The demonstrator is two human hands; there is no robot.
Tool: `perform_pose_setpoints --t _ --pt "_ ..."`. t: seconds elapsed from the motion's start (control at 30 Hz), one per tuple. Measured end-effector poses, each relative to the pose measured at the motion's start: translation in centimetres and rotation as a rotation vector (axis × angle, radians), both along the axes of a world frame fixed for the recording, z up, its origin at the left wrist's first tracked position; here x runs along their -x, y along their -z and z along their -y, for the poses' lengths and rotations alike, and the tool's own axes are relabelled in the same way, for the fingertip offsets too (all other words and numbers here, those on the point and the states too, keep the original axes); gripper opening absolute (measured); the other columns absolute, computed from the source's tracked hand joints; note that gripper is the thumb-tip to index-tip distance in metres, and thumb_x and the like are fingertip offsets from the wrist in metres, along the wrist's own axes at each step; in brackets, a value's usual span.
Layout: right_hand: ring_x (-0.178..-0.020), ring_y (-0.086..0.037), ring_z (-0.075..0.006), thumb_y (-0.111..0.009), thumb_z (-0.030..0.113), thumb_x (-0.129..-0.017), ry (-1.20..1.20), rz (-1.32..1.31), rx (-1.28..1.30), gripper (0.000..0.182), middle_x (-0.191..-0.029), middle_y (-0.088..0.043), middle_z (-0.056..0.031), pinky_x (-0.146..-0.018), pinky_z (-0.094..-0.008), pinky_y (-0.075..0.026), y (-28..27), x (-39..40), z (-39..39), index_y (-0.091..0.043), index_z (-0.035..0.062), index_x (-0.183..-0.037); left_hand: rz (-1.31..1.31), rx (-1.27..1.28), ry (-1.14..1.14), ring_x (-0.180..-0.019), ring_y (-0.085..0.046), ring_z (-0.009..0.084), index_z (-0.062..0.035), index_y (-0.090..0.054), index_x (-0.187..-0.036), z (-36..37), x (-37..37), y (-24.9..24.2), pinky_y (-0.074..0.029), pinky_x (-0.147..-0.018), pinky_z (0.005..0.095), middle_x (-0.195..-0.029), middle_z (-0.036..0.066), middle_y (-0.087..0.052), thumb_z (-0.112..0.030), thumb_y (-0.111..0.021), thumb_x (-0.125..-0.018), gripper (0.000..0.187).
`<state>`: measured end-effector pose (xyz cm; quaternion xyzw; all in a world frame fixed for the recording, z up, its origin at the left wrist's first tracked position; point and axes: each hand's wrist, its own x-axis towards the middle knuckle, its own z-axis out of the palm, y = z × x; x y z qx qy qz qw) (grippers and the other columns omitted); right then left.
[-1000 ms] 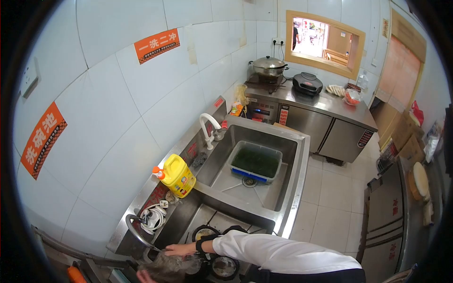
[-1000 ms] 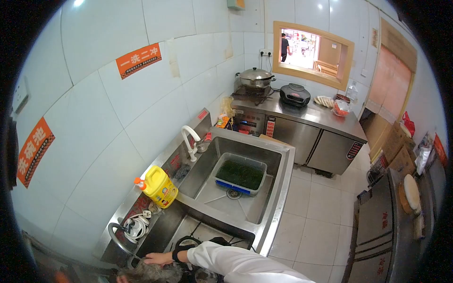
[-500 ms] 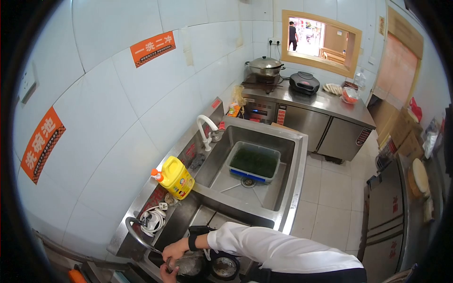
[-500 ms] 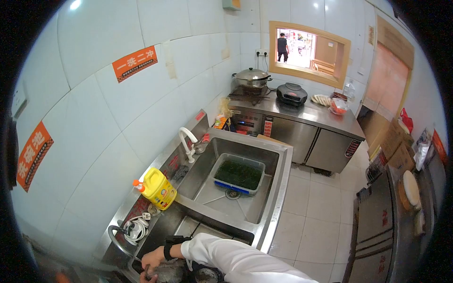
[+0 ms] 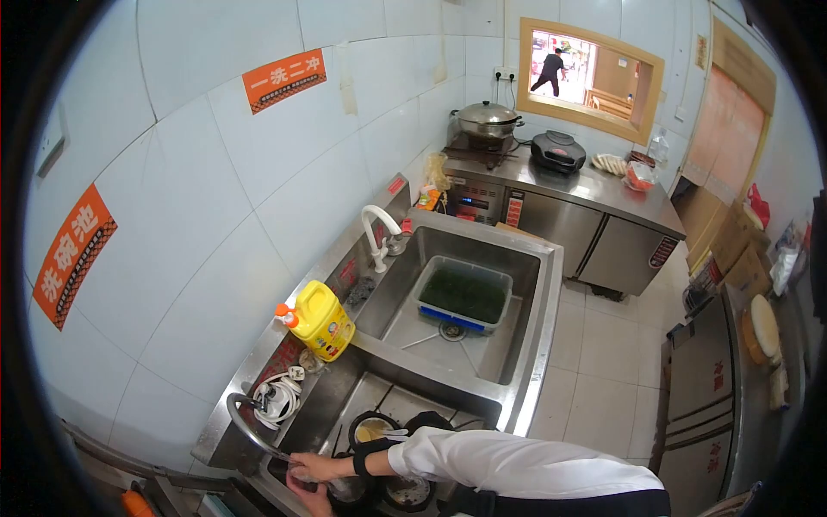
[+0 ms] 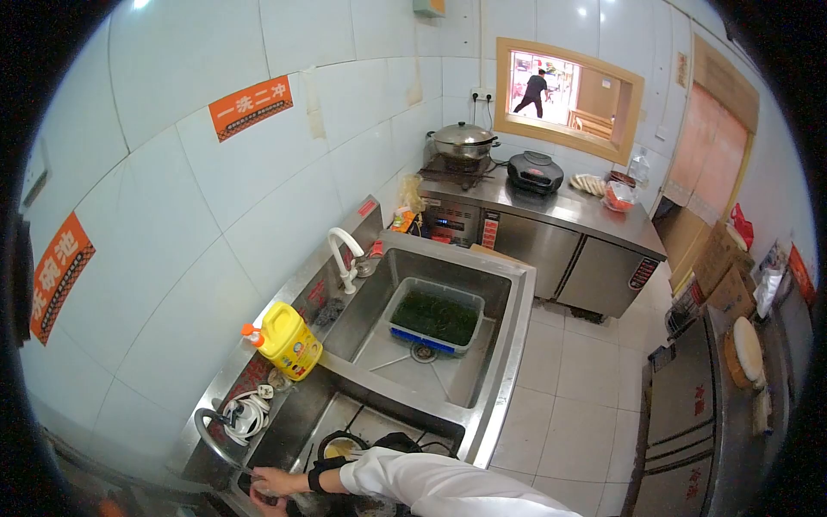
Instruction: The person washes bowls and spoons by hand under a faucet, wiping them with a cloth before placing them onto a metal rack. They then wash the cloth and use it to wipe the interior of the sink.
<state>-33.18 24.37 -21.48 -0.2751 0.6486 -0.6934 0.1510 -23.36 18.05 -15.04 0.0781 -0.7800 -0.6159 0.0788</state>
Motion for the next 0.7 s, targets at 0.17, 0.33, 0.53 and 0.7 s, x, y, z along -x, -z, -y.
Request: perform_pose_setpoints --t 0.17,0.33,0.53,0.7 --pt "-0.077 -0.049 -0.0187 -0.051 0.019 -0.084 0.057 0.048 0.077 0.025 -0.079 -0.053 -0.0114 -0.068 -0.0320 -0.041 -1.6 -0.6 0.8 -0.047 -0.0028 -0.095 0.003 -0.176 0.107 -0.109 -0.044 0.0251 0.0038 -0.043 -0.115 -0.1 -0.6 0.0 -0.036 -0.089 0.0335 -0.114 0.015 -0.048 -0.016 -0.059 -0.078 0.044" --pt "-0.077 -0.046 -0.0132 -0.049 0.024 -0.087 0.081 0.278 0.215 0.026 -0.079 -0.051 -0.0053 -0.068 -0.0282 -0.040 -3.6 -0.9 -0.8 -0.049 -0.0009 -0.093 0.040 -0.194 0.126 -0.110 -0.044 0.0253 0.0038 -0.042 -0.115 -1.4 -0.9 0.5 -0.036 -0.090 0.0336 -0.115 0.015 -0.048 -0.016 -0.060 -0.078 0.045" --pt "-0.077 -0.044 -0.0101 -0.049 0.026 -0.089 0.092 0.341 0.335 0.026 -0.082 -0.049 -0.0018 -0.068 -0.0242 -0.039 -7.3 -0.9 -3.6 -0.049 0.0009 -0.096 0.079 -0.191 0.147 -0.110 -0.043 0.0256 0.0037 -0.042 -0.116 -3.1 -1.2 0.9 -0.036 -0.090 0.0336 -0.116 0.015 -0.047 -0.016 -0.060 -0.079 0.047" --pt "-0.083 -0.046 -0.0119 -0.051 0.020 -0.087 0.025 0.248 0.069 0.024 -0.088 -0.052 -0.0043 -0.073 -0.0256 -0.039 -3.3 -0.8 -3.3 -0.047 0.0015 -0.100 0.051 -0.166 0.123 -0.110 -0.043 0.0259 0.0037 -0.041 -0.117 -1.6 -0.5 0.4 -0.035 -0.090 0.0336 -0.116 0.015 -0.047 -0.016 -0.060 -0.079 0.048"
